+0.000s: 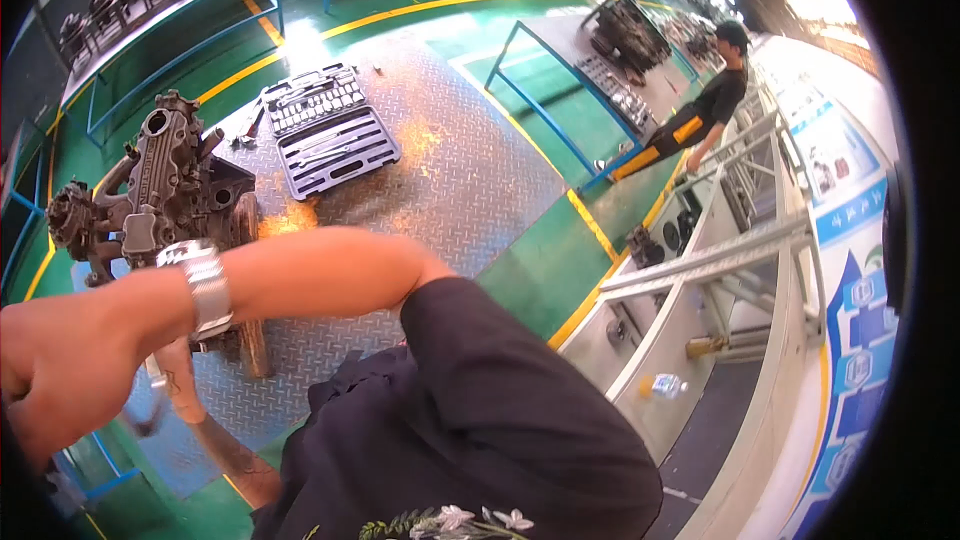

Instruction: Disassemble components of an internal combustion engine using a socket wrench and manual manipulation.

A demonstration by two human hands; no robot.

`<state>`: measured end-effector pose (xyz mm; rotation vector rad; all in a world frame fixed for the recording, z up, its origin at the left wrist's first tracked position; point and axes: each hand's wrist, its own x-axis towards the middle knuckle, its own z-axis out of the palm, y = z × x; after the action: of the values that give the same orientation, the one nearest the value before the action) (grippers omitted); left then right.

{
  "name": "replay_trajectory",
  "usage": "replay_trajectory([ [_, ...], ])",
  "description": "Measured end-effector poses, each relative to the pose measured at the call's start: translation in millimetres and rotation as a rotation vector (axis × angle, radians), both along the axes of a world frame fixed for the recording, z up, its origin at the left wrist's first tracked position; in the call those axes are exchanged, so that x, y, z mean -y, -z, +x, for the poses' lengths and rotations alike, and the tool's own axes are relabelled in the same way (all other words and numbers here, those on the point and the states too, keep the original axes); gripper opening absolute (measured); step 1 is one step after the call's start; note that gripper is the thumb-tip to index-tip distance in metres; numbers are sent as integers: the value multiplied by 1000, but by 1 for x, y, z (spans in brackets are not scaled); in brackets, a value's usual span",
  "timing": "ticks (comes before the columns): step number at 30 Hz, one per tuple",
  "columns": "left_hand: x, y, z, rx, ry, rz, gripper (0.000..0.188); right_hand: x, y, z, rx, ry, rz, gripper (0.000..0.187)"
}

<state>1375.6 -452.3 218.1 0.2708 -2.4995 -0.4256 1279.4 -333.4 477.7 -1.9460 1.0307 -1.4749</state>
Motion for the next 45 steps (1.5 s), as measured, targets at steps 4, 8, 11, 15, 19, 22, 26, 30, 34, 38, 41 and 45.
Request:
replay_trajectory([
  [4,-30,-41,-6,6,39,8,50,-31,-23,-36,625,292,-37,34],
  [8,-27,-37,-17,-112,-10,-110,45,18,-45,-32,880,1314,-553,39],
  [11,-30,-55,-14,109,-11,39,44,-1,-21,-38,209,1275,-590,31],
  [15,-39,-45,-18,-78,-33,31,38,-36,-6,-38,-953,1583,-659,22],
  [19,-29,-40,-25,-151,-5,-100,41,-23,-50,-41,862,1080,-508,13],
  [22,-38,-61,-19,186,-135,119,45,115,18,-46,-1030,1797,-414,29],
  [26,-12,-16,-17,-132,-129,-31,41,-3,-14,-12,-859,1817,-539,22],
  [30,-29,-37,-25,10,-190,-70,42,33,-26,-58,-27,1725,-704,25],
  [34,-34,-46,-21,-17,-106,17,39,-7,-19,-51,-626,1410,-268,29],
  [38,-27,-38,-22,-101,-82,-62,38,22,-13,-60,-494,1841,-329,38],
  [41,-30,-44,-23,23,-63,141,38,8,0,-29,-1100,1912,-282,37],
  [45,-36,-38,-24,-100,-213,2,37,13,-7,-44,-978,1584,74,30],
])
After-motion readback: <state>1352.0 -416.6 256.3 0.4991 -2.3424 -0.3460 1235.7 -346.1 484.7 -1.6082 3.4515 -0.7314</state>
